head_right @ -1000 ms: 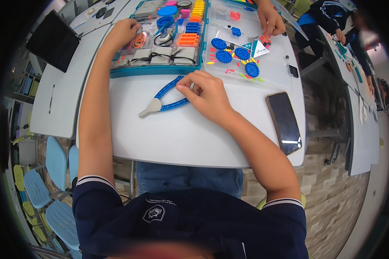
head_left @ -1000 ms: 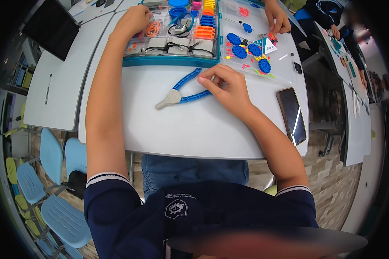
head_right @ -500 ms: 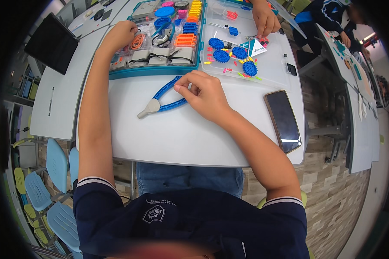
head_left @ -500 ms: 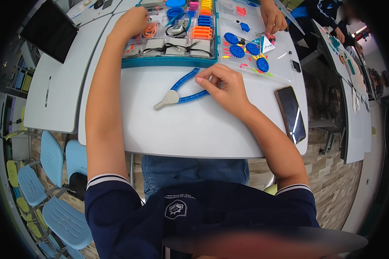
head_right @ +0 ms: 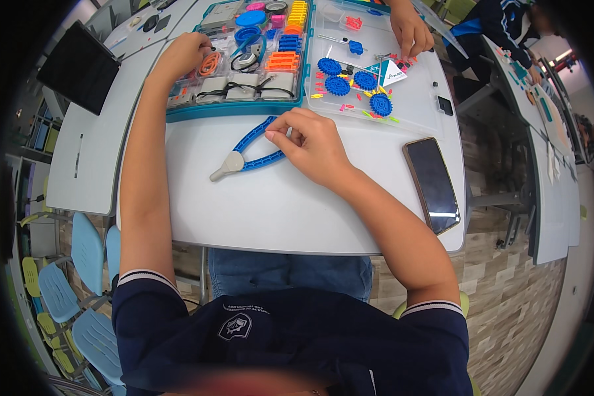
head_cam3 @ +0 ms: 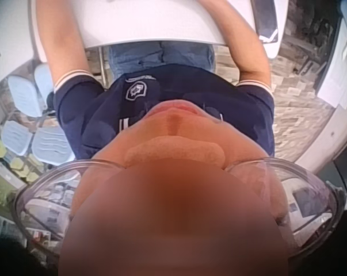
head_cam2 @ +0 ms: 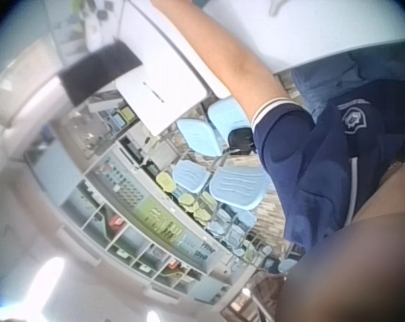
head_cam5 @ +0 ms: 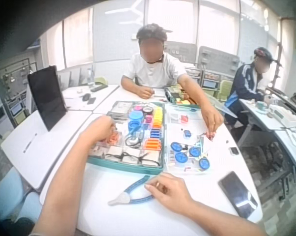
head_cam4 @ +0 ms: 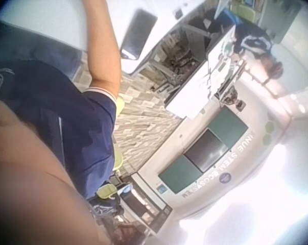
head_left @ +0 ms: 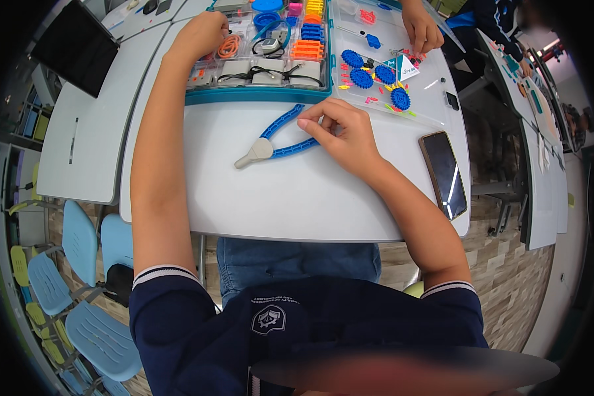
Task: The person assembles small electronic components from a kit on a white table. They pick up wires and a small motor, connect them together, and place the assembled unit back into the kit tray.
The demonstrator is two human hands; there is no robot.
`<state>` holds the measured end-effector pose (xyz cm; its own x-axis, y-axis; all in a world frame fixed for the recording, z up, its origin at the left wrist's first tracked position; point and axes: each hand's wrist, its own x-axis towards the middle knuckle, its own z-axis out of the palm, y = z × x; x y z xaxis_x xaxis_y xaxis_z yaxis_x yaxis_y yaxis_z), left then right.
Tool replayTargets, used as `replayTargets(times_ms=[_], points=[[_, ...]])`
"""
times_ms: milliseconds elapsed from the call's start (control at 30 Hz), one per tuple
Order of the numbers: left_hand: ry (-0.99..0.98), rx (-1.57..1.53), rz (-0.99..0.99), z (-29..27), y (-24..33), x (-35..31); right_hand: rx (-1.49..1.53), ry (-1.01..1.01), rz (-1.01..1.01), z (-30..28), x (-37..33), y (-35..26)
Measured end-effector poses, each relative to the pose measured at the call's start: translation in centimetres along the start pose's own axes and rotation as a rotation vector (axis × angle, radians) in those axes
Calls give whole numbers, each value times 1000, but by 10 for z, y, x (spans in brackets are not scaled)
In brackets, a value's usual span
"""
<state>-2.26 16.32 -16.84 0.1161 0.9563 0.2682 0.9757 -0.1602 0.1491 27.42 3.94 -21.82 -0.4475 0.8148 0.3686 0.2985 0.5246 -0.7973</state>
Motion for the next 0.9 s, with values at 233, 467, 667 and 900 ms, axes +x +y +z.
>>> replayTargets(times_ms=[233,467,667,900], points=[[59,35,31,-1,-1,-4,0,-4,-1,0,0,-1],[106,22,71,5,-11,-2,-7,4,-22,1,0,-1],[147,2,102,11,-20,2,-6,11,-26,1,0,-1],[111,20,4,12,-14,2,-2,26,-51,1,0,0]])
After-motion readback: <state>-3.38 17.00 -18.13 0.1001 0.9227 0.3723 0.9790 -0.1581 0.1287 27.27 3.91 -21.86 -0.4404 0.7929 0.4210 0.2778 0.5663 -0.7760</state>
